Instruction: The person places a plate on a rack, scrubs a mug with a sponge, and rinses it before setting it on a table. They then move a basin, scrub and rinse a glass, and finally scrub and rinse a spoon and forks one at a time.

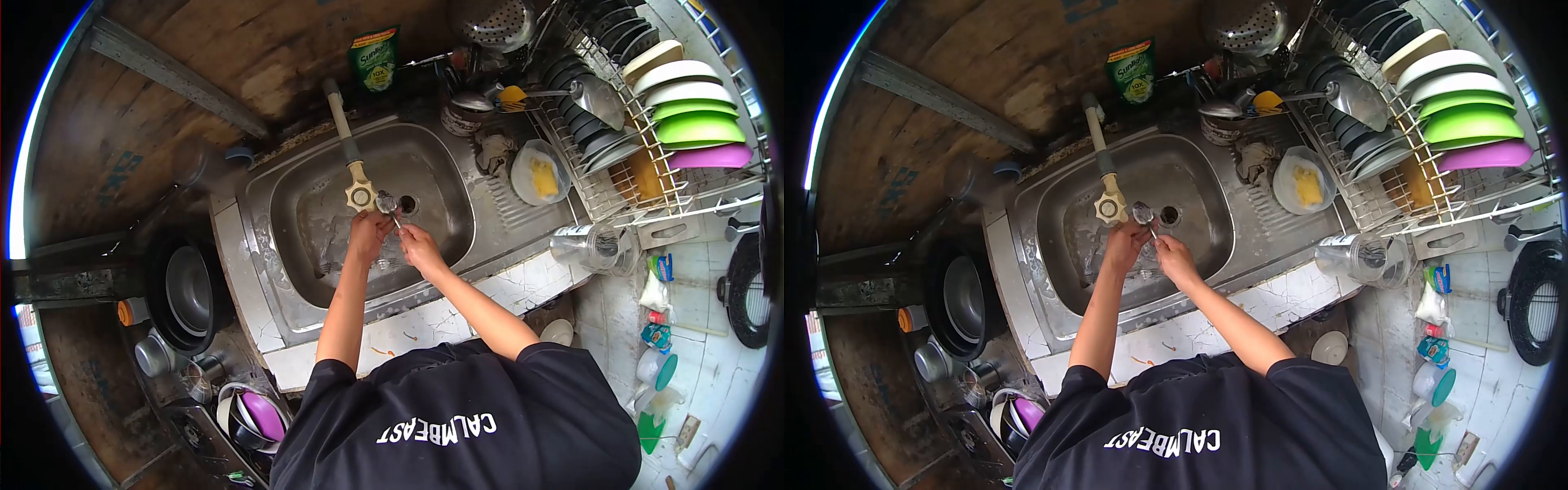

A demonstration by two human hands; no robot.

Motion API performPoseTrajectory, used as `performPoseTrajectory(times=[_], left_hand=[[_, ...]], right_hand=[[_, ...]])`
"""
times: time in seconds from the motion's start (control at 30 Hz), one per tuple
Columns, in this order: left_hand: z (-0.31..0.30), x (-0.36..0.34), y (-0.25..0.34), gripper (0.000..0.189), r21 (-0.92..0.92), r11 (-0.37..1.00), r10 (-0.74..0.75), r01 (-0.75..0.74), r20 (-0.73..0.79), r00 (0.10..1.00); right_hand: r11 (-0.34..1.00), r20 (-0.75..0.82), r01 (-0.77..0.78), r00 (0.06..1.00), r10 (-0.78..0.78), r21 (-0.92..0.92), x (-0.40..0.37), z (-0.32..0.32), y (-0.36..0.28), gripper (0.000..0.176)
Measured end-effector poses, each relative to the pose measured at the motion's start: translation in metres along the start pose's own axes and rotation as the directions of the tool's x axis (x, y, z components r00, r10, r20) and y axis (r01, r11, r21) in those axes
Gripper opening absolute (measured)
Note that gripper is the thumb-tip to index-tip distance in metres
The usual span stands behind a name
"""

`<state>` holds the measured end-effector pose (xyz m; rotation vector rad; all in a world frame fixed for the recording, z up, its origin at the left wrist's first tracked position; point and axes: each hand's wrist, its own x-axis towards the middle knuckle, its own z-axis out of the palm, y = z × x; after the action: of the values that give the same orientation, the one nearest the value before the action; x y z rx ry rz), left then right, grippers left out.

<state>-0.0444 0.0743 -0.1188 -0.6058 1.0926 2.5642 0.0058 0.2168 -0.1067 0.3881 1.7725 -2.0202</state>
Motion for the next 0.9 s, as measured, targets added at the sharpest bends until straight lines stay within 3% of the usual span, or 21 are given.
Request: performPoseTrajectory(times=[0.03,0.1,0.13,0.2,0.23,0.3,0.33,0.37,0.4,0.43,0.47,0.5,0.53,0.57,0.6,0.63,0.7,0.73,0.77,0.83,0.9], left_hand=[[0.006,-0.003,0.001,0.020,0.000,1.000,-0.001,0.001,0.005,1.000],[0.020,-0.015,-0.001,0.019,0.209,0.962,-0.174,0.174,-0.016,0.985],[0.020,-0.017,-0.008,0.019,0.210,0.962,-0.179,0.177,-0.006,0.984],[0.018,-0.020,-0.019,0.023,0.500,0.861,-0.076,0.089,-0.047,0.996],[0.017,-0.021,-0.020,0.023,0.503,0.859,-0.089,0.093,-0.032,0.995],[0.016,-0.023,-0.018,0.025,0.688,0.719,0.076,-0.103,0.070,0.995],[0.029,-0.033,-0.012,0.026,0.714,0.687,0.113,-0.134,0.077,0.991],[0.035,-0.041,-0.004,0.026,0.714,0.688,0.108,-0.134,0.082,0.991],[0.039,-0.047,0.006,0.026,0.838,0.536,0.050,-0.101,0.088,0.995],[0.042,-0.049,0.014,0.026,0.929,0.361,-0.003,-0.076,0.082,0.997],[0.043,-0.052,0.018,0.026,0.929,0.362,-0.001,-0.081,0.087,0.996],[0.043,-0.056,0.021,0.026,0.931,0.356,-0.043,-0.074,0.096,0.994],[0.040,-0.060,0.024,0.027,0.935,0.349,-0.084,-0.067,0.103,0.991],[0.032,-0.062,0.021,0.027,0.936,0.346,-0.082,-0.067,0.101,0.991],[0.020,-0.062,0.015,0.029,0.837,0.544,-0.109,-0.068,0.151,0.983],[0.015,-0.065,0.012,0.034,0.696,0.716,-0.124,-0.057,0.207,0.970],[0.005,-0.075,0.005,0.038,0.684,0.722,-0.108,-0.098,0.251,0.962],[0.003,-0.079,0.003,0.042,0.669,0.731,-0.088,-0.137,0.291,0.953],[0.007,-0.089,0.004,0.042,0.668,0.731,-0.088,-0.137,0.291,0.953],[0.026,-0.111,0.017,0.042,0.589,0.808,-0.110,0.005,0.141,0.984],[0.022,-0.122,0.025,0.041,0.628,0.777,-0.150,0.053,0.103,0.983]], right_hand=[[1.000,0.002,-0.001,1.000,0.001,0.026,0.003,0.000,0.003,0.021],[0.999,-0.006,-0.001,1.000,0.002,0.050,0.004,0.002,0.004,0.021],[0.998,-0.003,0.002,1.000,-0.002,0.059,0.003,0.006,0.003,0.019],[0.994,0.016,-0.092,0.996,0.091,0.052,-0.009,0.006,-0.011,0.021],[0.995,-0.004,-0.088,0.996,0.088,0.056,-0.008,-0.004,-0.009,0.021],[0.929,0.219,0.062,0.976,0.020,-0.365,-0.002,-0.029,-0.010,0.026],[0.852,0.196,0.162,0.978,-0.071,-0.497,-0.001,-0.046,-0.022,0.033],[0.809,0.090,0.177,0.984,-0.152,-0.560,-0.001,-0.066,-0.035,0.028],[0.877,-0.049,0.114,0.987,-0.154,-0.466,-0.003,-0.086,-0.061,0.024],[0.771,-0.180,0.328,0.853,-0.490,-0.546,0.003,-0.111,-0.073,0.021],[0.722,-0.285,0.260,0.793,-0.538,-0.642,0.003,-0.140,-0.097,0.019],[0.644,-0.307,0.355,0.660,-0.686,-0.678,0.009,-0.171,-0.112,0.016],[0.574,-0.355,0.232,0.592,-0.724,-0.785,0.012,-0.200,-0.129,0.018],[0.492,-0.320,0.129,0.614,-0.721,-0.861,0.019,-0.231,-0.136,0.024],[0.395,-0.288,0.027,0.639,-0.713,-0.918,0.027,-0.255,-0.137,0.031],[0.398,-0.290,0.029,0.637,-0.715,-0.917,0.031,-0.264,-0.137,0.031],[0.186,-0.268,-0.209,0.879,-0.395,-0.960,0.039,-0.282,-0.133,0.048],[0.133,-0.225,-0.192,0.920,-0.320,-0.972,0.059,-0.307,-0.109,0.060],[0.132,-0.225,-0.192,0.920,-0.320,-0.973,0.069,-0.315,-0.098,0.060],[0.153,-0.310,-0.272,0.886,-0.346,-0.950,0.080,-0.317,-0.097,0.055],[0.163,-0.296,-0.256,0.902,-0.313,-0.953,0.065,-0.306,-0.116,0.050]])
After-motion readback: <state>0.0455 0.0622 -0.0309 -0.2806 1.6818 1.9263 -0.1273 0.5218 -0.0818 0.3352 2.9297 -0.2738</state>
